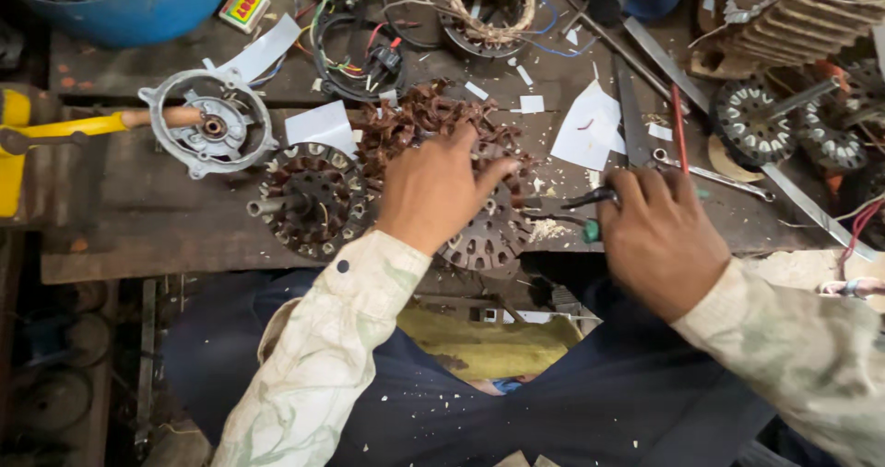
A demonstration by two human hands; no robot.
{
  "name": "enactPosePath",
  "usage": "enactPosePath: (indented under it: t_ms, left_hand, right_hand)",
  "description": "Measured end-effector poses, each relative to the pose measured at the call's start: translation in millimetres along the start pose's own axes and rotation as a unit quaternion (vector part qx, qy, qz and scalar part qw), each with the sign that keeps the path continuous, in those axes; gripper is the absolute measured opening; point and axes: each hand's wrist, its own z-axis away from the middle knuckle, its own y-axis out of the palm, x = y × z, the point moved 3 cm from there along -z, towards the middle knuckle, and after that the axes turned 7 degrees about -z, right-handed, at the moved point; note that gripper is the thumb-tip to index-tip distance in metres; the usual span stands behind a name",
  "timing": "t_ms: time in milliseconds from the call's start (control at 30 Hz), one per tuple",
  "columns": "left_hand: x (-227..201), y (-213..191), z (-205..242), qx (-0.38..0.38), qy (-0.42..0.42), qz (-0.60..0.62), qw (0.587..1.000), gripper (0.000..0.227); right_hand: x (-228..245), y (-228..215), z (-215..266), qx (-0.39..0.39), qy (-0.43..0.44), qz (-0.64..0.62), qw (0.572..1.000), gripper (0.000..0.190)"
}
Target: The person uses pliers to pull and cut copper windings from a motor rotor held in their left hand. They systematically remove the copper from the slots, creating a growing pile of copper scraps on the workbench. The person rotates the rotor to access different sections and continues the removal process throughout the clip.
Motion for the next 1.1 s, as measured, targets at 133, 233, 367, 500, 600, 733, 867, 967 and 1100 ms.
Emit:
enactPosePath:
  t_ms: [133,233,367,500,600,733,867,967,1100]
  left_hand:
    - [-7,3,1,-0.015,0.004,-0.009,1.0,0.062]
    - [-8,1,0,-0.01,0.0,0.002,1.0,0.063]
    - [1,-7,0,-0.037,0.007,0.017,0.999,0.063]
    - [0,0,4,-0.005,0.064,0.051,0.997,0.062]
    - [3,-3,-1,-0.013,0.155,0.098,0.983,0.055]
    - [-1,6,-10,0.058,0.161,0.086,0.981,0.058]
    - [-3,-3,-19,0.038,0.186,0.098,0.977,0.065]
    - [5,-2,-24,0.145,0.077,0.071,0.984,0.065]
    - [10,-9,-31,0.131,0.065,0.097,0.984,0.062]
  right_hand:
    - [8,-11,2,0.032,0.01,0.126,0.991,0.018]
    - [3,-3,-1,0.07,0.014,0.053,0.996,0.015]
    - [-9,19,-9,0.071,-0.015,-0.016,0.997,0.012]
    - [-35,54,4,0.118,-0.058,-0.167,0.977,0.031]
    - [-54,98,-4,0.244,-0.053,-0.432,0.867,0.046]
    - [-47,144,12,0.31,0.015,-0.581,0.753,0.028]
    - [-44,142,24,0.27,0.014,-0.601,0.752,0.03]
    - [-32,121,28,0.126,0.015,-0.548,0.827,0.042]
    - [-5,99,36,-0.059,0.075,-0.39,0.916,0.047]
